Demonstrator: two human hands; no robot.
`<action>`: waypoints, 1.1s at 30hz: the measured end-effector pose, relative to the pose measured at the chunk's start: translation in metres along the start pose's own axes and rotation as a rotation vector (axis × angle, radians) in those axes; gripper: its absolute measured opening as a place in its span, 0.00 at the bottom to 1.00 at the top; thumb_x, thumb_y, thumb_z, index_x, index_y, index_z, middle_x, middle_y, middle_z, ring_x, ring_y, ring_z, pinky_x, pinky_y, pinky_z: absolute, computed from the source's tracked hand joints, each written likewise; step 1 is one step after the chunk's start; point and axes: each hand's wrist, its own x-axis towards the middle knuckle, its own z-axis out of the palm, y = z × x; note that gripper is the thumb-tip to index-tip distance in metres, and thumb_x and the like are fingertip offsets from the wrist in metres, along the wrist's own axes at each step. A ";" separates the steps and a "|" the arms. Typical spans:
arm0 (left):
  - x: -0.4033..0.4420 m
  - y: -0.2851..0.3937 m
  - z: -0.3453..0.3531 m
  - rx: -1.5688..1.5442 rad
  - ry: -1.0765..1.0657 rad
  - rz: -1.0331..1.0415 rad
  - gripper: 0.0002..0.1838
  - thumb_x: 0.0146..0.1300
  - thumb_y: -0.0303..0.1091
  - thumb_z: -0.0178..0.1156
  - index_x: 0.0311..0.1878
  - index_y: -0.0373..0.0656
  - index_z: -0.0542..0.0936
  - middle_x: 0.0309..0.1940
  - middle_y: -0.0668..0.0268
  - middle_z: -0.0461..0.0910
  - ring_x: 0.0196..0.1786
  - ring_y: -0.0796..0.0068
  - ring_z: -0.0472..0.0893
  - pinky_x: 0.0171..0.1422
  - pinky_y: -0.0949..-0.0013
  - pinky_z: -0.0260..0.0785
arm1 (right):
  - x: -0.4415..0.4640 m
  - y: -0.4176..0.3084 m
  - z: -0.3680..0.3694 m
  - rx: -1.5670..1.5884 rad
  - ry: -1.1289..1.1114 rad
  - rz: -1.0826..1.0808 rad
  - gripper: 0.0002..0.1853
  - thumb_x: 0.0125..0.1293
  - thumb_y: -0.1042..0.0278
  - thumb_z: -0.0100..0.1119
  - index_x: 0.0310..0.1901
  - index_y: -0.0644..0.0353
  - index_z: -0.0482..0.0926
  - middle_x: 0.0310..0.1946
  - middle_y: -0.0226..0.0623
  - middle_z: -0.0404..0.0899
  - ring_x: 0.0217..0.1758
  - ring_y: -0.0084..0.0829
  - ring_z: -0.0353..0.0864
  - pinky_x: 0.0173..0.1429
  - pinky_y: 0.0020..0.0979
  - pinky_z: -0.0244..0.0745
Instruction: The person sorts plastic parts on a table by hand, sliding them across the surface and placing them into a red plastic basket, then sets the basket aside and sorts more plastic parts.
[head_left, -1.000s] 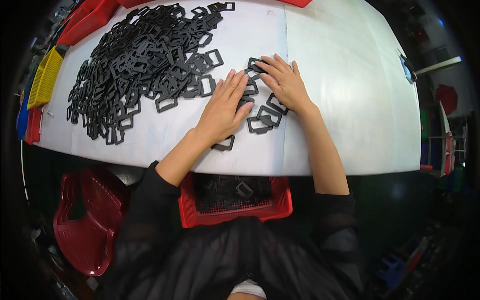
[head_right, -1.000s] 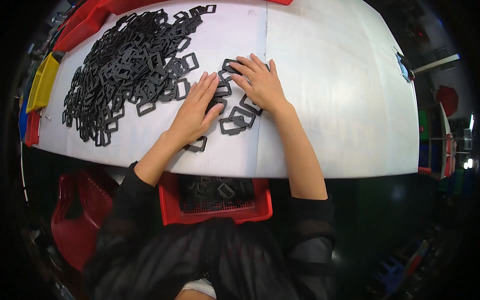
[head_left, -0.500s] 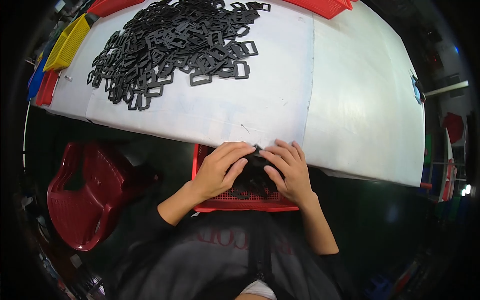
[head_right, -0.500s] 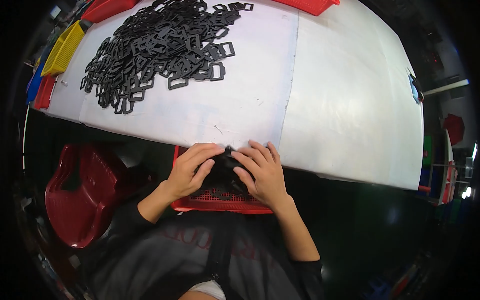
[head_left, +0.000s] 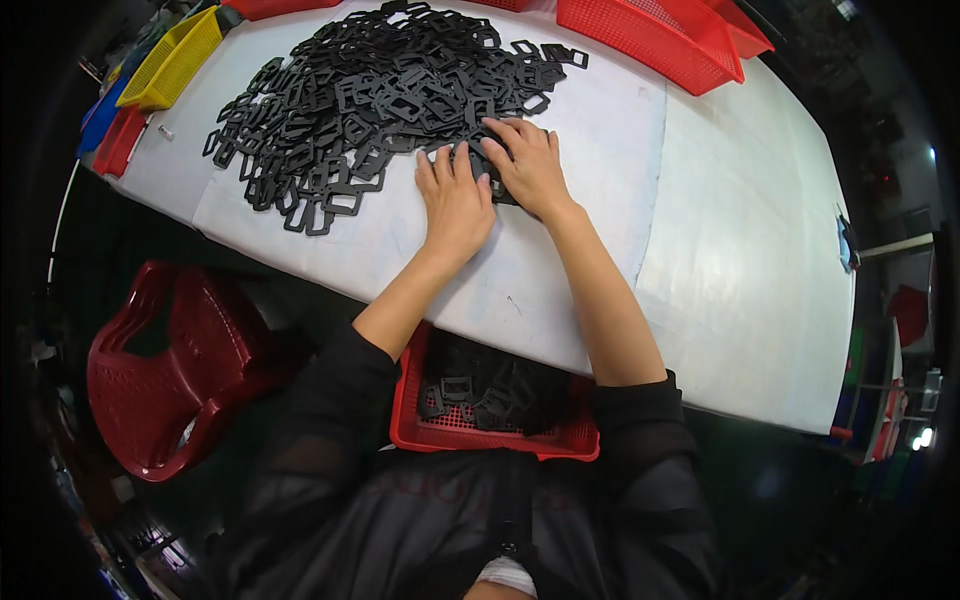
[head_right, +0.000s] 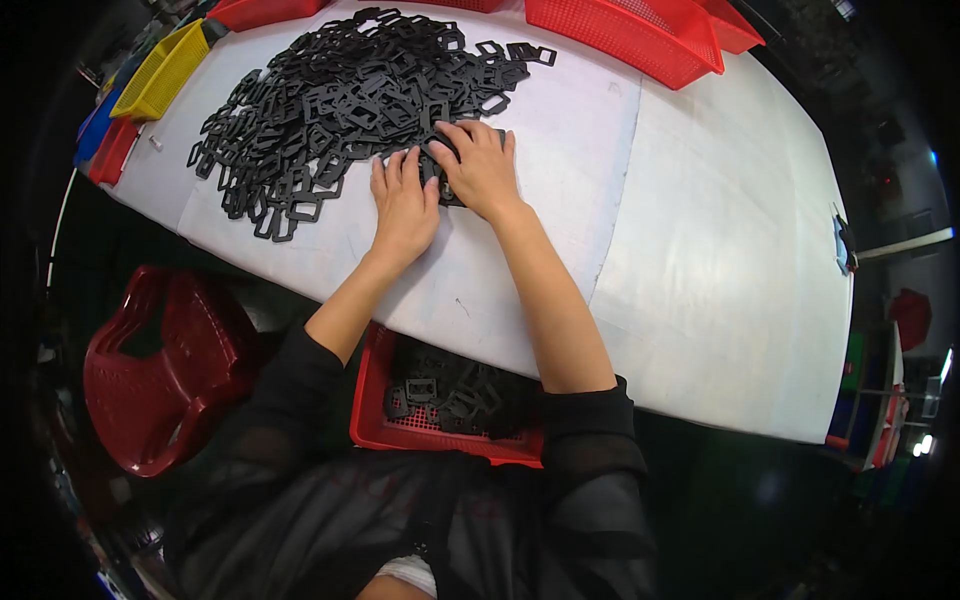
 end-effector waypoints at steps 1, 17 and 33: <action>-0.003 0.004 0.002 -0.089 -0.021 0.032 0.28 0.70 0.35 0.48 0.68 0.31 0.60 0.68 0.39 0.58 0.73 0.36 0.51 0.77 0.45 0.42 | -0.003 -0.001 -0.004 0.030 -0.022 -0.009 0.20 0.70 0.50 0.50 0.58 0.48 0.77 0.54 0.35 0.75 0.63 0.37 0.69 0.72 0.60 0.48; -0.044 0.047 -0.026 -0.356 -0.177 0.494 0.18 0.59 0.22 0.60 0.54 0.39 0.79 0.55 0.59 0.78 0.60 0.59 0.75 0.64 0.63 0.66 | -0.133 -0.003 -0.150 -0.149 0.058 0.046 0.12 0.59 0.63 0.66 0.45 0.53 0.83 0.43 0.30 0.78 0.49 0.33 0.75 0.50 0.34 0.65; -0.053 0.024 -0.071 -0.394 -0.565 0.220 0.13 0.57 0.18 0.57 0.45 0.39 0.81 0.39 0.61 0.81 0.45 0.61 0.79 0.49 0.63 0.71 | -0.193 -0.045 -0.149 0.162 0.030 0.383 0.12 0.61 0.69 0.65 0.46 0.60 0.81 0.31 0.39 0.81 0.33 0.38 0.81 0.36 0.36 0.75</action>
